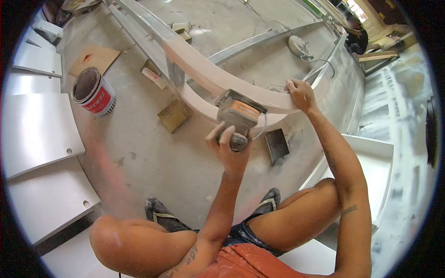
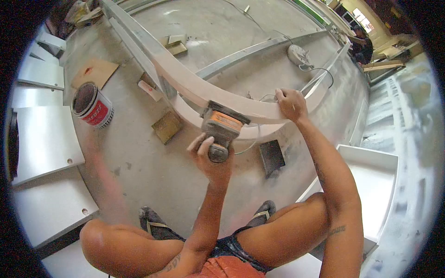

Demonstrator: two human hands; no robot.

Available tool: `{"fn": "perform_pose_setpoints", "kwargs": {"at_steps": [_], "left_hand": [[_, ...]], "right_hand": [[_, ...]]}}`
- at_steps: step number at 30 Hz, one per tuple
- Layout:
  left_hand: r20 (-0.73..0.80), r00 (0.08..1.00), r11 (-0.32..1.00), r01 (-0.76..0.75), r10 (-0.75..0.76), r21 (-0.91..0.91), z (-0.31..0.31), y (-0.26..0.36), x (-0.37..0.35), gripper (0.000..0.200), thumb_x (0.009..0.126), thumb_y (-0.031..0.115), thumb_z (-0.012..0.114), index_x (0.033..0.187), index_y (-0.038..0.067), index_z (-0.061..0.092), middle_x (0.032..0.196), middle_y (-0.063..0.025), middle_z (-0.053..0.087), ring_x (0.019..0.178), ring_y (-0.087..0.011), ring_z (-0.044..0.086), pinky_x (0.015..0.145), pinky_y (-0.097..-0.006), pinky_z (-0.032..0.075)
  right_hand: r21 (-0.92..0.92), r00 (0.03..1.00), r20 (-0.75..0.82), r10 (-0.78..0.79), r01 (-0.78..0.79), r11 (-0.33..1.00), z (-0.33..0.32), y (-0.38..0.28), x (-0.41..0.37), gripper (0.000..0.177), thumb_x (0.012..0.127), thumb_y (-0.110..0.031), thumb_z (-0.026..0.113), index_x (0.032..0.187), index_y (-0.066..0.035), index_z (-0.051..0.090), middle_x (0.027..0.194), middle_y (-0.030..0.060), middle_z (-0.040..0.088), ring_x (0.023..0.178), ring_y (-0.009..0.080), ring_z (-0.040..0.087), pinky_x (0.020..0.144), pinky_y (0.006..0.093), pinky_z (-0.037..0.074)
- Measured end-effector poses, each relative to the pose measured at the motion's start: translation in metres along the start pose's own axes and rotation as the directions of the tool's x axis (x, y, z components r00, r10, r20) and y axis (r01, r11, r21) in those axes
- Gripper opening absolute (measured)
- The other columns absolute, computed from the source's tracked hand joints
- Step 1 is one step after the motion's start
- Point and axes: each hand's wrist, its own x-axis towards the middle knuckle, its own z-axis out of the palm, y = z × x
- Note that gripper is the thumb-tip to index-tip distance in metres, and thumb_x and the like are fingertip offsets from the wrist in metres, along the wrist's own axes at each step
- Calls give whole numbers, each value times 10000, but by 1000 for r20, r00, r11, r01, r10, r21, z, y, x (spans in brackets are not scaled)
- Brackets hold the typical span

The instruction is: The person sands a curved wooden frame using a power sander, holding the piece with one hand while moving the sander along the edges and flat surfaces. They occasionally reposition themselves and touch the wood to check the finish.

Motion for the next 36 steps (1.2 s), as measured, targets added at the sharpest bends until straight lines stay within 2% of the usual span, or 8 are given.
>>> {"fn": "perform_pose_setpoints", "kwargs": {"at_steps": [7,9,12,17,20,23,32,36], "left_hand": [[8,1000,999,11,-11,-31,-20,-23,41,726,634,19,913,1253,110,544,1245,-141,568,1191,-340,553,1038,-492,446],[-28,994,991,98,-101,-86,-21,-20,46,712,638,17,901,1253,123,557,1229,-152,562,1161,-341,560,982,-498,473],[-13,999,999,39,-39,2,-18,-16,35,716,645,19,910,1257,128,556,1241,-153,559,1175,-340,553,976,-493,475],[-45,997,998,55,-57,-42,8,13,-5,665,687,90,918,1253,154,574,1244,-152,569,1159,-357,548,959,-491,453],[41,999,998,22,-25,52,15,27,-27,643,725,149,934,1254,180,571,1252,-133,549,1188,-349,530,974,-505,427],[63,998,999,-9,6,51,21,36,-37,613,743,170,922,1248,196,578,1264,-118,550,1178,-345,526,969,-511,408],[96,994,997,-58,52,60,26,27,-53,542,754,182,908,1211,197,618,1258,-106,543,1165,-324,530,962,-494,410],[16,998,998,-54,53,22,14,4,-27,615,720,139,915,1232,158,575,1242,-130,535,1163,-327,535,956,-498,453]], "right_hand": [[10,1000,-7,5,-5,1000,0,1,0,442,982,-379,492,884,-46,765,897,203,743,868,403,713,831,476,527],[12,1000,4,13,-13,1000,0,0,1,435,981,-370,493,882,-44,764,906,208,741,877,405,710,839,475,526],[5,1000,0,-3,3,1000,-2,-1,-1,431,981,-365,494,883,-43,763,912,215,739,882,406,707,843,476,524],[4,1000,-5,0,0,1000,0,0,0,427,987,-360,494,889,-41,761,923,224,732,887,411,705,841,480,522],[1,1000,-5,-2,2,1000,-3,-3,0,429,990,-361,493,892,-40,759,929,227,729,895,414,704,841,481,520],[-5,1000,-16,-2,2,1000,-1,-2,1,432,992,-365,494,892,-39,759,927,228,728,897,417,702,843,482,520],[-5,1000,-8,7,-7,1000,-1,0,1,447,995,-378,493,884,-39,762,909,224,729,880,421,706,833,489,522],[-8,999,-28,-37,37,999,0,2,0,448,994,-374,494,867,-36,760,894,217,733,860,417,709,823,485,525]]}}
